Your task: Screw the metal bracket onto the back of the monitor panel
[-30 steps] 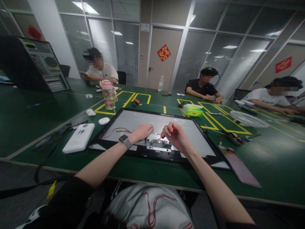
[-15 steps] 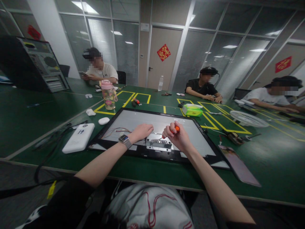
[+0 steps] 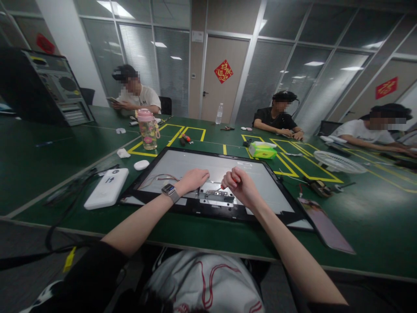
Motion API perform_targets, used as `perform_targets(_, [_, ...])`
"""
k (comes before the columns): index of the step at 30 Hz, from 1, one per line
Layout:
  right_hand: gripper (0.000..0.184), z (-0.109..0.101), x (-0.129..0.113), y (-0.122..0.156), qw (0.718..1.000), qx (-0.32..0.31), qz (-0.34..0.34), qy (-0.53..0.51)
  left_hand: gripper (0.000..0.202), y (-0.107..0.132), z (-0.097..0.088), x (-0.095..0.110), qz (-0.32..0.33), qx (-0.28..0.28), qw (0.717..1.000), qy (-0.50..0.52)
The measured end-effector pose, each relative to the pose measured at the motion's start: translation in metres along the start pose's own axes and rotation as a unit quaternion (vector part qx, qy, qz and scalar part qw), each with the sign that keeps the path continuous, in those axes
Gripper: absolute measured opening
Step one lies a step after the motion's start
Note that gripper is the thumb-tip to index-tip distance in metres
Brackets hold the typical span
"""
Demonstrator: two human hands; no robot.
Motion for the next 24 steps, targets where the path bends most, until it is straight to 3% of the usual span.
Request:
perform_targets(6, [0.044, 0.000, -0.002, 0.001, 1.000, 0.002, -0.001, -0.004, 0.039, 0.000, 0.000, 0.000, -0.002, -0.003, 1.000, -0.001])
perform_targets(16, [0.022, -0.014, 0.000, -0.001, 0.999, 0.020, -0.020, -0.019, 0.037, 0.000, -0.001, 0.000, -0.003, -0.004, 1.000, 0.006])
perform_targets(20, [0.032, -0.017, 0.003, -0.001, 0.999, 0.032, -0.009, 0.002, 0.036, 0.001, -0.003, 0.001, -0.005, -0.007, 1.000, 0.007])
perform_targets(24, [0.038, -0.021, 0.003, 0.000, 0.996, 0.081, -0.035, 0.011, 0.037, 0.002, -0.005, 0.003, -0.010, -0.012, 1.000, 0.006])
Point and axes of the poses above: each hand's wrist, its own y-axis away from the middle knuckle, its own z-axis out of the palm, x = y × z, the point moved 4 cm from there along -y, towards the middle knuckle, and after that the axes turned 15 degrees about z, right-handed, at the moved point
